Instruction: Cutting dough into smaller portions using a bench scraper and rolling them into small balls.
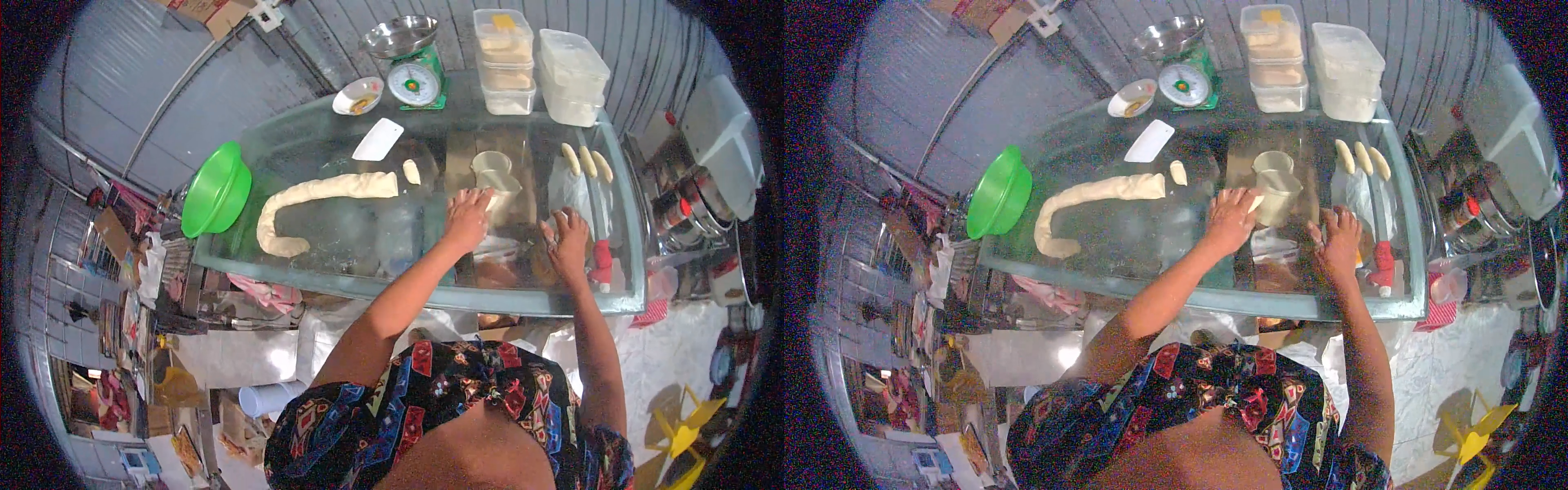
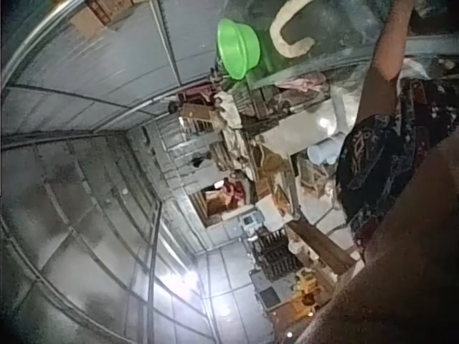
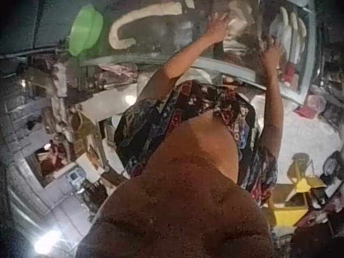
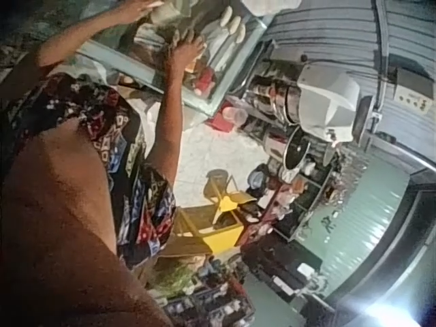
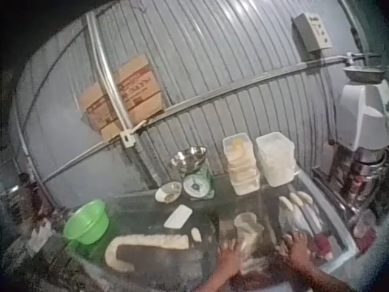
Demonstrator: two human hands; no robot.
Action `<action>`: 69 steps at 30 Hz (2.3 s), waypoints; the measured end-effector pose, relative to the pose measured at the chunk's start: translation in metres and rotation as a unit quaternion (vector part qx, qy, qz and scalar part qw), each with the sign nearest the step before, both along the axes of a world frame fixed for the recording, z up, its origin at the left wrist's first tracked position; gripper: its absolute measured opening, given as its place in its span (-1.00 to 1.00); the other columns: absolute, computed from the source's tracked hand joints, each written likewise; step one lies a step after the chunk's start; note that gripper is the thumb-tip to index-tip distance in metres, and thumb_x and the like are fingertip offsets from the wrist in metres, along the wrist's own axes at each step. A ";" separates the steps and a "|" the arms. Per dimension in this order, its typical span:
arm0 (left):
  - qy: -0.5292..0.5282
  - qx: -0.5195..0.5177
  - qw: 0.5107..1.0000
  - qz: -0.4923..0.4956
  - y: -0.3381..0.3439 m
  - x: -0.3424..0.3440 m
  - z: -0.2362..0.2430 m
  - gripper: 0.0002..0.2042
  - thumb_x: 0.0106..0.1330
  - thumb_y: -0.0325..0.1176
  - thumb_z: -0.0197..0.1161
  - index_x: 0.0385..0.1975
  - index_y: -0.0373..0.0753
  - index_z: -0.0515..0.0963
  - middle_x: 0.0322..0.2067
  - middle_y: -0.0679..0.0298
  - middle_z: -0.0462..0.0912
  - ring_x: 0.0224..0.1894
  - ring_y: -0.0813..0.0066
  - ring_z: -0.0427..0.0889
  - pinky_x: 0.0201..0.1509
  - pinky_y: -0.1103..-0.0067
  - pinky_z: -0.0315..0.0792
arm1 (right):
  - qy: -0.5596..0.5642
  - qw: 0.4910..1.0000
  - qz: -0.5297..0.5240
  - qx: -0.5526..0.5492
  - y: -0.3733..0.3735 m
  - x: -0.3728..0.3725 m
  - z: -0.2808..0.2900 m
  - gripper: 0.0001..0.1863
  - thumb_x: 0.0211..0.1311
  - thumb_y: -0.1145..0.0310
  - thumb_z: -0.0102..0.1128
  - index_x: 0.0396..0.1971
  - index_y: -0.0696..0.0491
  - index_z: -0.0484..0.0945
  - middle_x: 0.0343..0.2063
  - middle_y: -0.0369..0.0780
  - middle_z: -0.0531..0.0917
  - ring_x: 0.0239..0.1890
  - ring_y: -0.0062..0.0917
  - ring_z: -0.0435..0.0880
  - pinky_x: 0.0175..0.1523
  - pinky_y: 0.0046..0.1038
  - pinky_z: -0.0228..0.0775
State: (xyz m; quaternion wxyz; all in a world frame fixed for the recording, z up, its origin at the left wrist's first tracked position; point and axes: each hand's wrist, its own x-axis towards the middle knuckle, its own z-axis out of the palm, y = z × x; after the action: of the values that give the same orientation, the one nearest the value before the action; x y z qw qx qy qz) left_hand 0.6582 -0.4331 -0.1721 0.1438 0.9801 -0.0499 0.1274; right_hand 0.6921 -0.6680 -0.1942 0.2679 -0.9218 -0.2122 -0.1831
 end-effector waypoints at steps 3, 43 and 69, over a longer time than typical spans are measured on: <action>-0.029 -0.008 0.999 0.022 0.010 0.004 -0.008 -0.55 0.10 -0.38 0.13 0.06 -0.17 0.33 -0.01 0.10 0.42 -0.04 0.09 0.40 -0.06 0.25 0.32 | -0.010 1.000 -0.005 0.000 0.001 -0.001 0.004 -0.55 0.15 0.05 0.06 -0.07 0.06 0.44 -0.06 -0.05 0.40 0.03 -0.13 0.31 0.17 -0.14 0.03; -0.041 -0.876 0.469 -0.107 0.036 -0.075 0.013 -0.40 0.28 0.22 -0.18 0.31 0.27 -0.06 0.32 0.34 0.05 0.32 0.31 0.06 0.23 0.06 0.06 | 0.080 0.907 0.361 0.199 0.189 -0.123 0.119 -0.42 0.31 0.11 -0.14 0.22 0.14 0.17 0.25 0.00 0.13 0.29 -0.17 0.06 0.30 -0.21 -0.14; -0.107 -0.829 0.529 -0.149 0.031 -0.073 0.075 -0.41 0.41 0.02 -0.33 0.35 -0.01 -0.29 0.37 0.32 -0.36 0.40 0.45 -0.35 0.40 0.49 -0.39 | -0.075 0.914 0.340 0.207 0.198 -0.093 0.137 -0.36 0.34 0.06 -0.22 0.28 0.13 0.01 0.31 -0.05 0.01 0.36 -0.26 -0.05 0.37 -0.31 -0.23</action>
State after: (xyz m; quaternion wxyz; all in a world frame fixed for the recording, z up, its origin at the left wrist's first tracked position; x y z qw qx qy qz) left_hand 0.5855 -0.4025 -0.0968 0.9019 0.3780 -0.0826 0.1921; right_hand 0.5994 -0.4697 -0.0569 0.4817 -0.7014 -0.4900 -0.1892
